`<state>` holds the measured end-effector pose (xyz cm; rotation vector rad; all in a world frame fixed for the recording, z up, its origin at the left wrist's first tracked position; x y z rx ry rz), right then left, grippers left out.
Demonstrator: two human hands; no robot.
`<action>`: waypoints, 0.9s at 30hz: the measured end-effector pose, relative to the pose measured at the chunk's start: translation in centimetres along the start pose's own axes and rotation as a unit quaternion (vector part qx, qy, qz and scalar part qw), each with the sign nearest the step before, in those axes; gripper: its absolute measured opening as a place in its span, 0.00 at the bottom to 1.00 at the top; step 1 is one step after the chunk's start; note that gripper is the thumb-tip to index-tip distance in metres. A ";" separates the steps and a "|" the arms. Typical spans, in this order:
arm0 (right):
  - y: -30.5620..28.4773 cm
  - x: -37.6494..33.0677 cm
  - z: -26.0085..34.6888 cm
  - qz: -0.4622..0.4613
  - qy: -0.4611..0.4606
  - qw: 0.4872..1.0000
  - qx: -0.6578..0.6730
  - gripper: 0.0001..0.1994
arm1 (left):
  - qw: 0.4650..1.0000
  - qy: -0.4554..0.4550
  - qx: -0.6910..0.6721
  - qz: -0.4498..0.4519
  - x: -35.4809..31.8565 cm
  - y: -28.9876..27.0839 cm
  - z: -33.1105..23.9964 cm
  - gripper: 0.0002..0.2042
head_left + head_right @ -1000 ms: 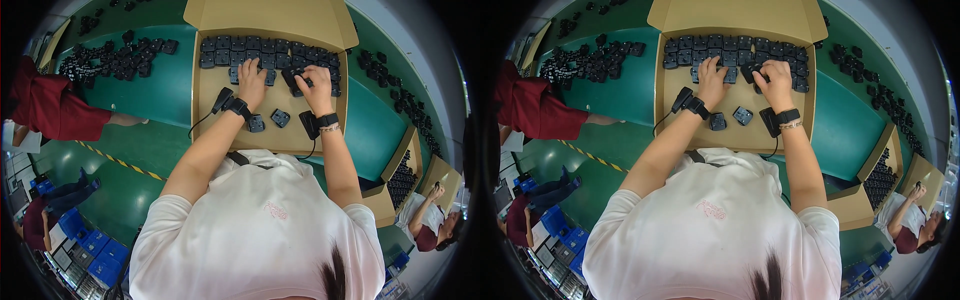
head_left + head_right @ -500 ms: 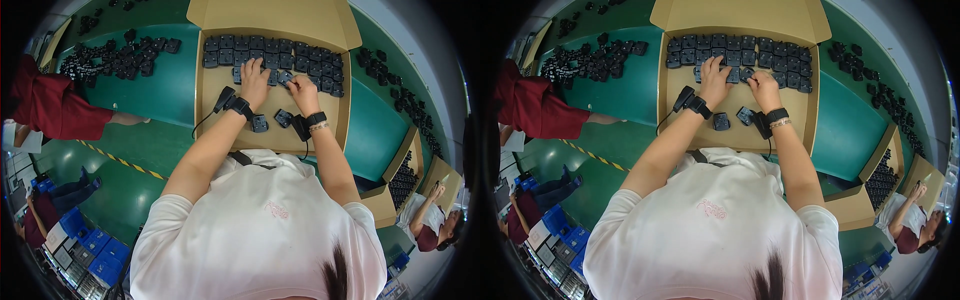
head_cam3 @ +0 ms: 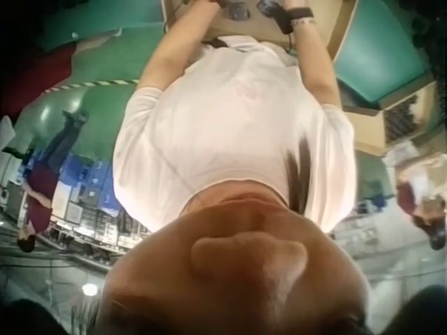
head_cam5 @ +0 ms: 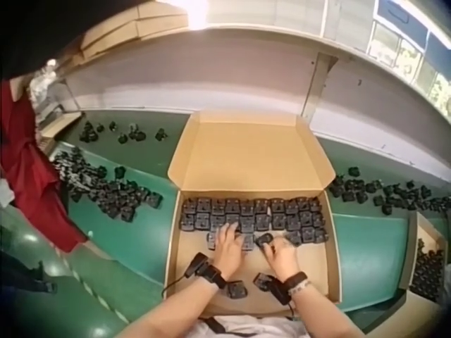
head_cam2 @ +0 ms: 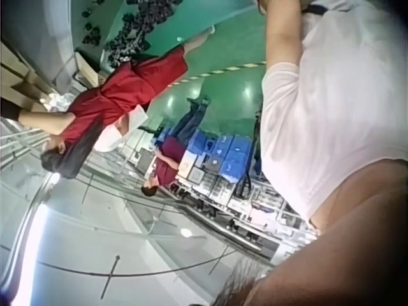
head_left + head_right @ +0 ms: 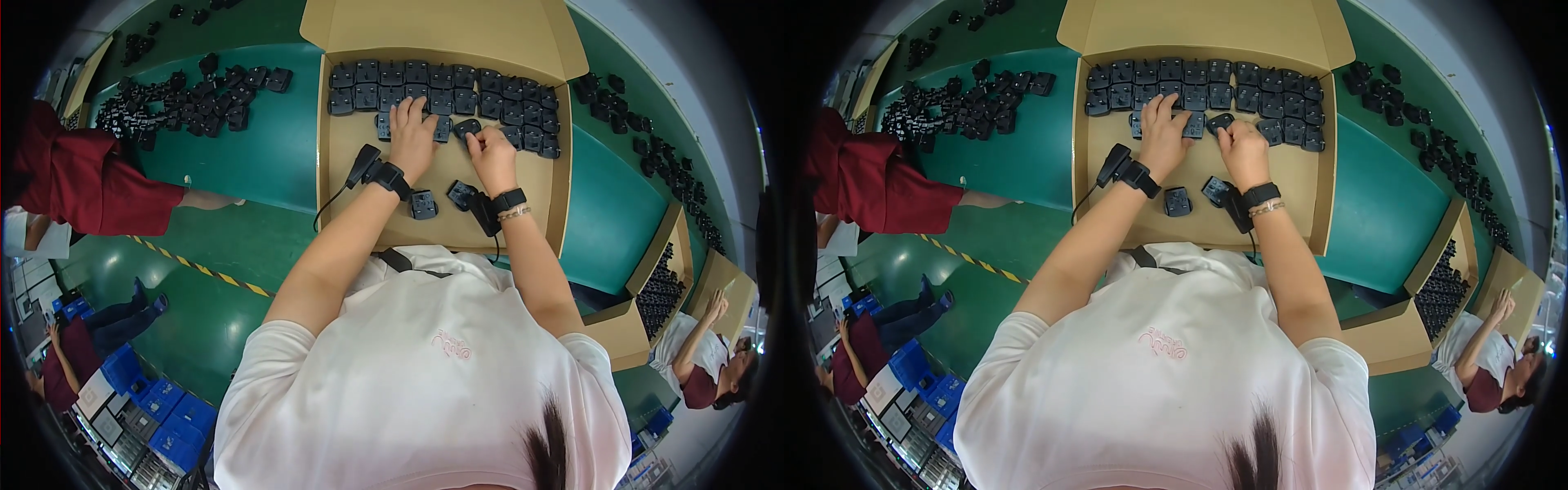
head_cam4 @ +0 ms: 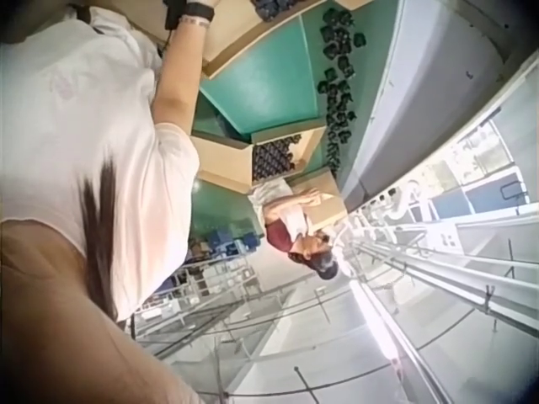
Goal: The person picks up power adapters from the table and places them into a cardboard box, arranging them into rows. They continue to pick up and position more adapters until the box is filled.
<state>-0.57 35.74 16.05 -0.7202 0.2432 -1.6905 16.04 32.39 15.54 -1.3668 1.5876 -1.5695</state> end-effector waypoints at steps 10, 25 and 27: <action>-0.5 0.1 0.1 0.033 0.062 0.997 -0.016 0.10 | 1.000 0.002 -0.010 -0.004 0.0 0.1 -0.1 0.25; -1.6 1.1 -1.4 0.063 -0.056 0.992 -0.089 0.10 | 1.000 -0.013 -0.002 -0.001 -0.1 0.6 -0.7 0.26; -1.7 1.2 -1.3 0.059 -0.064 0.993 -0.083 0.10 | 1.000 -0.014 0.005 0.000 -0.1 0.6 -0.8 0.25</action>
Point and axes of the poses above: each hand's wrist, its own x-axis towards the middle knuckle, its own y-axis out of the palm, z = x × y, the point moved 1 cm from there along x, towards the middle knuckle, and after that the axes turned 15 degrees about x, right-handed, at the moved point
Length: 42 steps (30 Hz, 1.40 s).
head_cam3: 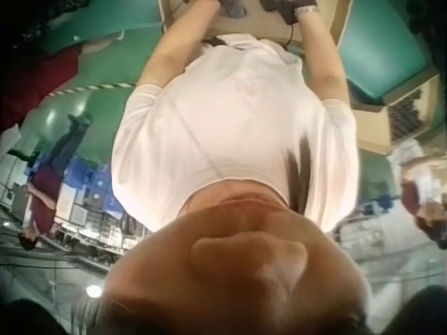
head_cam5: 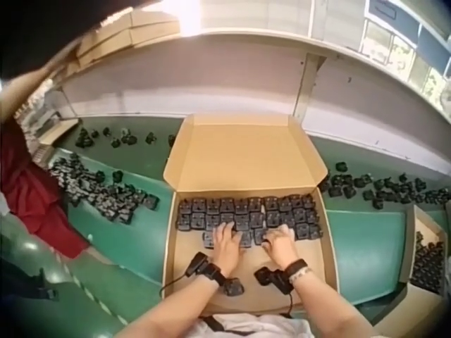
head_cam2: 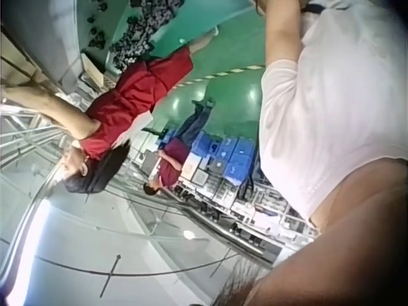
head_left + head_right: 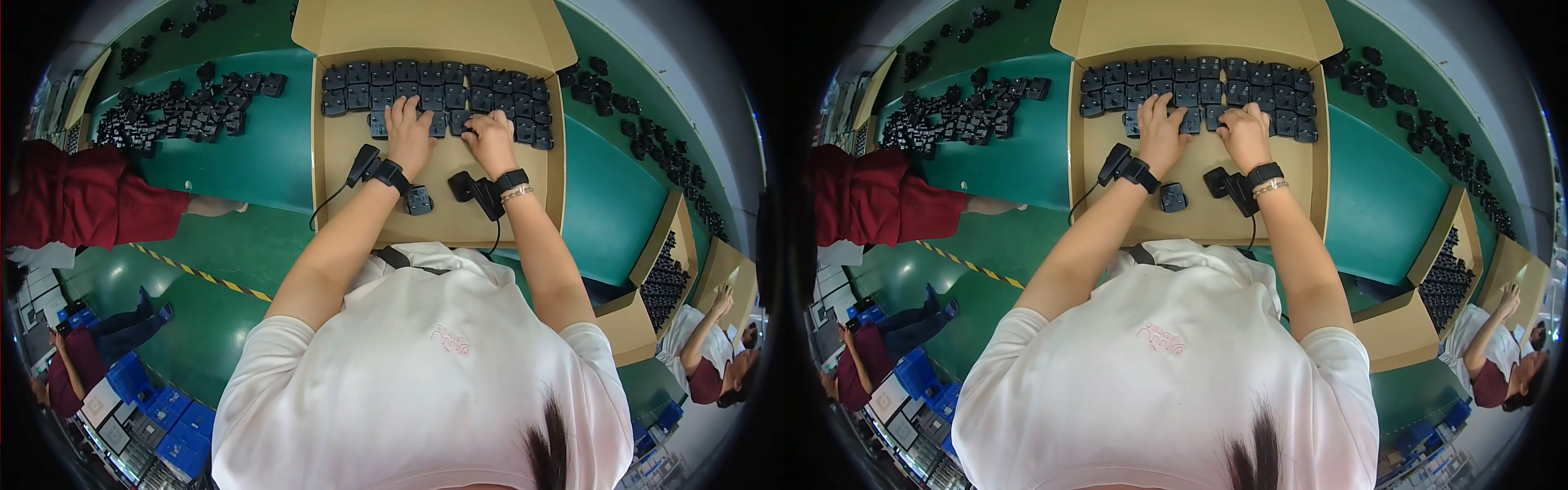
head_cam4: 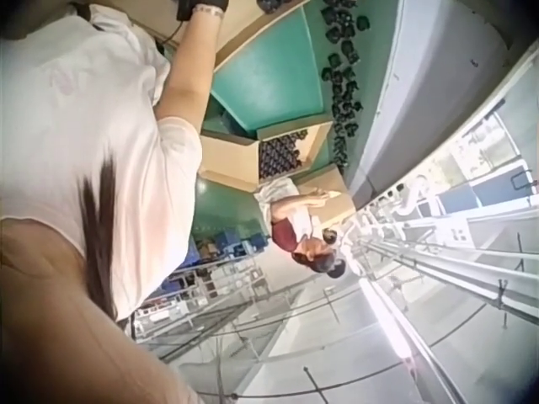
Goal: The person picks up power adapters from the table and places them into a cardboard box, arranging them into rows. They continue to pick up and position more adapters until the box is filled.
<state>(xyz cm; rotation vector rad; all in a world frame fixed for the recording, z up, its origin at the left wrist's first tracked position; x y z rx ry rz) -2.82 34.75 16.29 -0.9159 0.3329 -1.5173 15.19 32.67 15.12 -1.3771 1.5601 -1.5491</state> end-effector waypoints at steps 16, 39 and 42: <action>-2.4 0.6 1.4 0.034 0.054 0.998 -0.015 0.14 | 1.000 -0.014 0.013 0.004 -0.2 -0.4 -0.1 0.26; -2.1 0.2 4.4 0.154 -0.042 0.961 0.228 0.34 | 0.969 0.170 -0.162 0.078 0.0 -5.6 1.0 0.25; -1.7 0.1 5.3 0.154 -0.027 0.975 0.158 0.33 | 0.970 0.150 -0.182 0.065 -0.6 -5.4 1.1 0.26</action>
Point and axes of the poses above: each hand's wrist, its own x-axis towards the middle knuckle, its own y-axis out of the palm, z = x × y, the point moved 1 cm from there along x, towards the middle knuckle, and after that the axes turned 15 degrees about x, right-handed, at the moved point
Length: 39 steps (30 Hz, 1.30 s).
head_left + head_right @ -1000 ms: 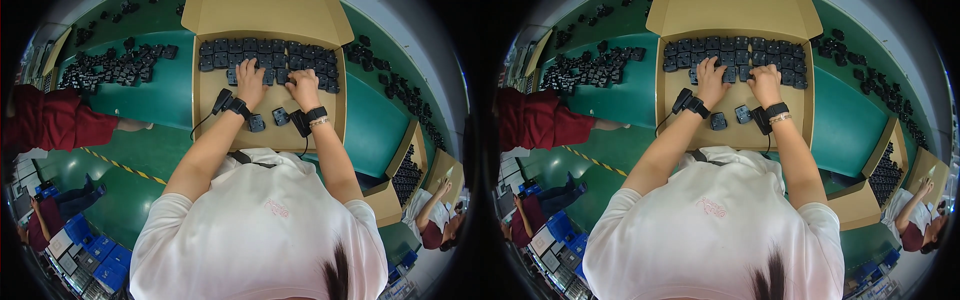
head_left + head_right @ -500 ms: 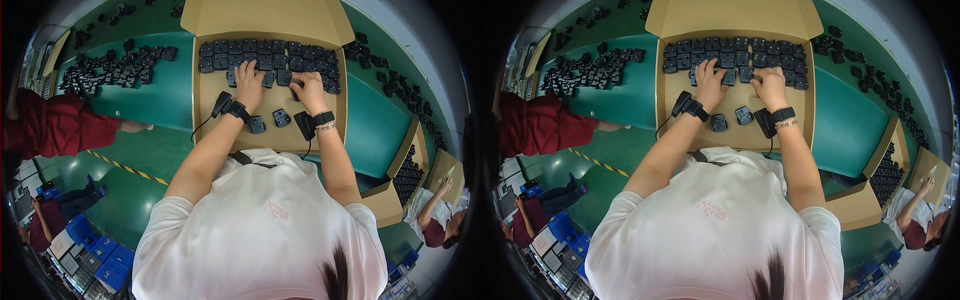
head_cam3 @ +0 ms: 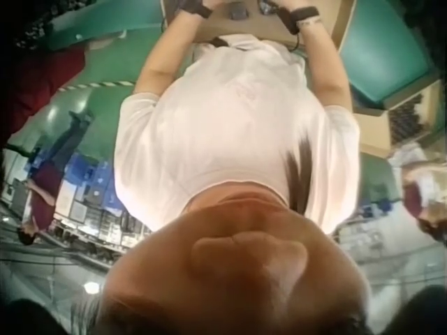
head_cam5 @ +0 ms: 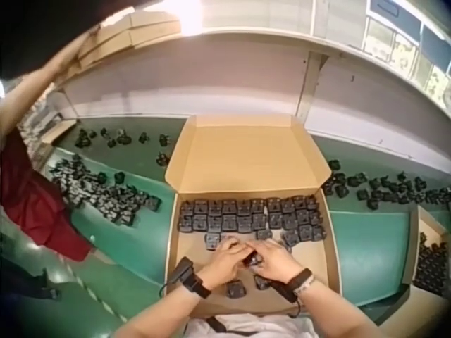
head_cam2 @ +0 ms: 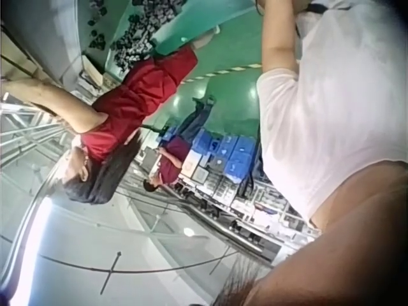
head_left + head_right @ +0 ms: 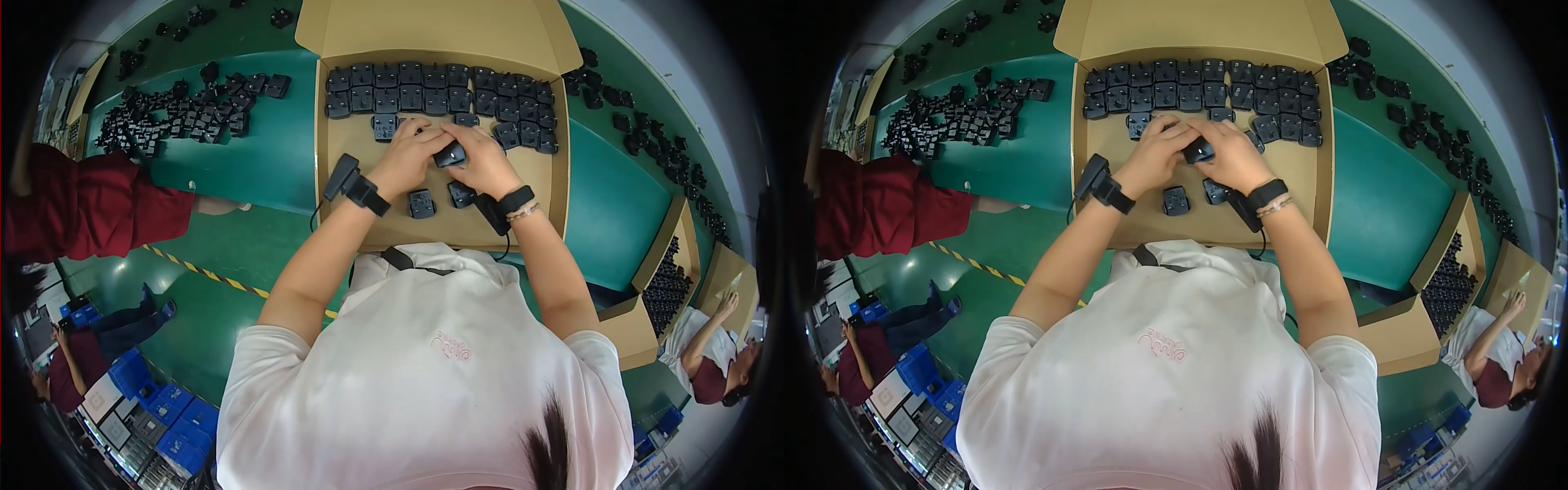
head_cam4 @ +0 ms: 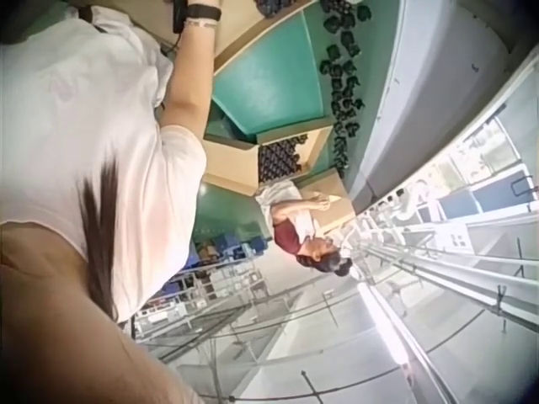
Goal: The person picks up power adapters from the table and places them into a cardboard box, arranging them into rows. They continue to pick up and position more adapters until the box is filled.
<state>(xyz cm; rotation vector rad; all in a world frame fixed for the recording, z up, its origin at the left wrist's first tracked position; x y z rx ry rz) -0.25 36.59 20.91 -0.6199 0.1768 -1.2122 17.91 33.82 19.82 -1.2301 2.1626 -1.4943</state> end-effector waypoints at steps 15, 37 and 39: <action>5.0 2.5 0.5 0.025 0.216 0.947 -0.237 0.22 | 0.907 -0.362 0.212 -0.028 -2.6 -0.2 2.1 0.34; 4.2 2.0 -3.7 -0.065 -0.045 0.959 -0.272 0.07 | 0.942 -0.301 0.135 -0.065 -1.3 3.1 3.4 0.21; 4.1 1.9 -3.7 -0.062 -0.043 0.960 -0.269 0.08 | 0.941 -0.303 0.136 -0.063 -1.4 3.0 3.2 0.21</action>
Point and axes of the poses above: each hand's wrist, its own x-axis towards the middle knuckle, its own y-axis out of the palm, z = x × y, the point moved 1 cm from there along x, towards the middle knuckle, and after that the axes turned 15 degrees about x, right-handed, at the moved point
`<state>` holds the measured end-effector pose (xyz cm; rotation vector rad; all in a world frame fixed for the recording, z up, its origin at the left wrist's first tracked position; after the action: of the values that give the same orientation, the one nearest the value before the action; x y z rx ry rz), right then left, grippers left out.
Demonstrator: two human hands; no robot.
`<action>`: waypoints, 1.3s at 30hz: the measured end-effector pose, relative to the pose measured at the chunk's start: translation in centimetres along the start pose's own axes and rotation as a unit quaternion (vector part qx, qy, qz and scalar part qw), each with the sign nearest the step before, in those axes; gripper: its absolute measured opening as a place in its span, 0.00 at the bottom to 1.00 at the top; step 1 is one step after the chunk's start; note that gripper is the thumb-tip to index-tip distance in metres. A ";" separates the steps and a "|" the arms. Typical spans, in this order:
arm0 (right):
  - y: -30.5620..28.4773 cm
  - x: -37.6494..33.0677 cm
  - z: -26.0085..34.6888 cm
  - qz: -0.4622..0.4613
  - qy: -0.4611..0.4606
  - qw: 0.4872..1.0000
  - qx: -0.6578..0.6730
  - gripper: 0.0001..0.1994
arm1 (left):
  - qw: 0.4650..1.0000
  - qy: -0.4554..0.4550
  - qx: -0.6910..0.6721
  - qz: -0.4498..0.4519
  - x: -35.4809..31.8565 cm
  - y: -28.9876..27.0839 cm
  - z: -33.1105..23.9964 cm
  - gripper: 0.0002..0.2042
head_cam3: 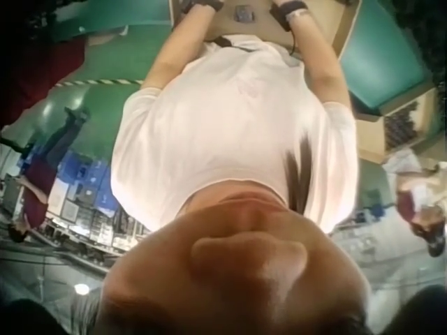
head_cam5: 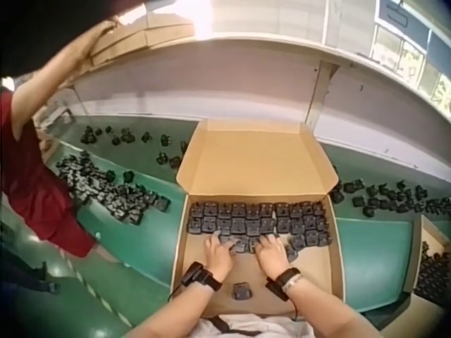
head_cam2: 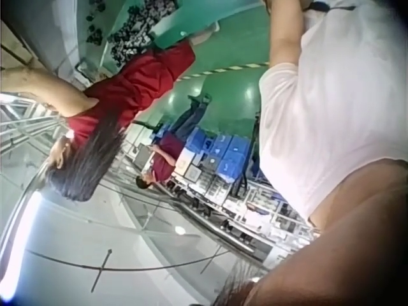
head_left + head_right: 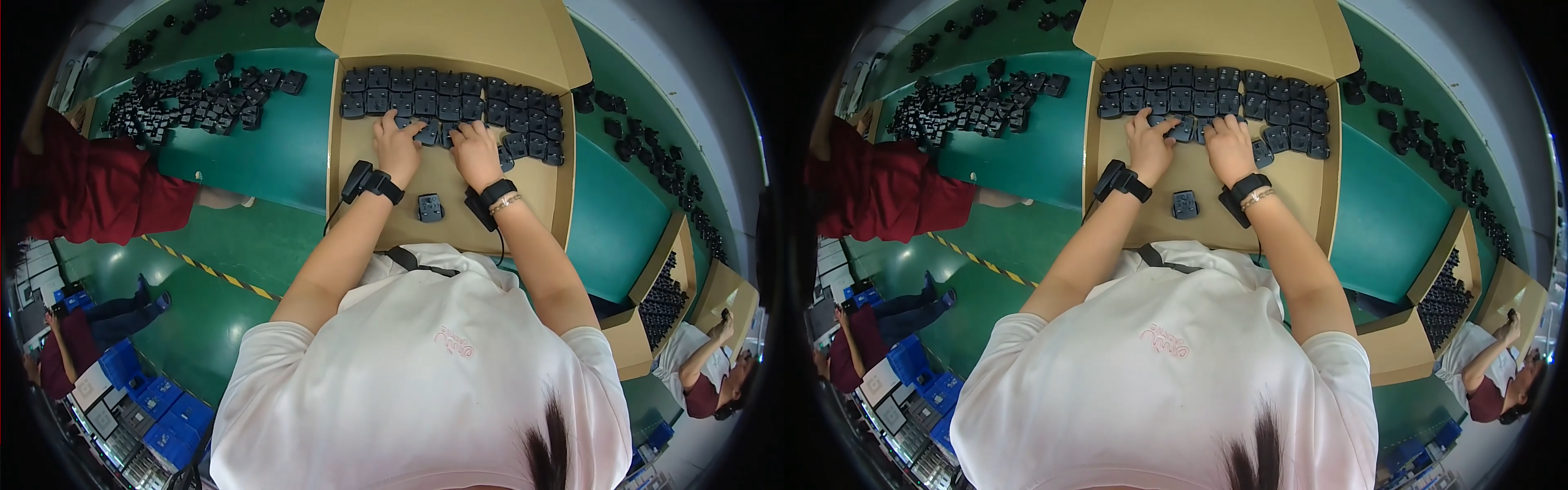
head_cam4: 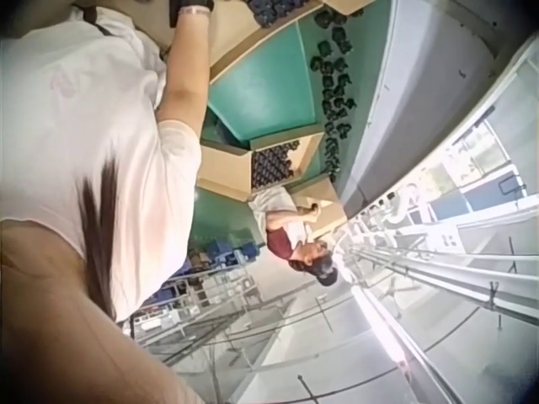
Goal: The person picks up power adapters from the table and places them into a cardboard box, arranging them into rows. They continue to pick up and position more adapters until the box is filled.
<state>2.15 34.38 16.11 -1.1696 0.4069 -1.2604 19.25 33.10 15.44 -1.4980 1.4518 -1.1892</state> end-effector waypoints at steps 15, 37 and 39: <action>-3.7 0.3 1.1 -0.001 0.050 0.994 0.098 0.15 | 0.997 0.051 -0.004 -0.051 -0.3 0.4 0.6 0.21; -4.4 -8.1 2.4 0.095 0.223 0.957 0.162 0.27 | 0.961 0.150 -0.023 0.232 -8.9 -4.0 -1.4 0.31; -4.0 -8.2 2.2 0.105 0.261 0.945 0.165 0.28 | 0.964 0.139 -0.007 0.228 -8.7 -3.3 -0.8 0.30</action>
<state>-0.90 43.14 17.59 -0.4811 0.6621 -1.3777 20.14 42.10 17.69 -0.9494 1.8705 -1.1254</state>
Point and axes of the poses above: each hand's wrist, its own x-axis towards the middle knuckle, its own y-axis out of the palm, z = x × y, the point moved 1 cm from there along x, towards the middle knuckle, and after that the axes turned 15 degrees about x, right-handed, at the moved point
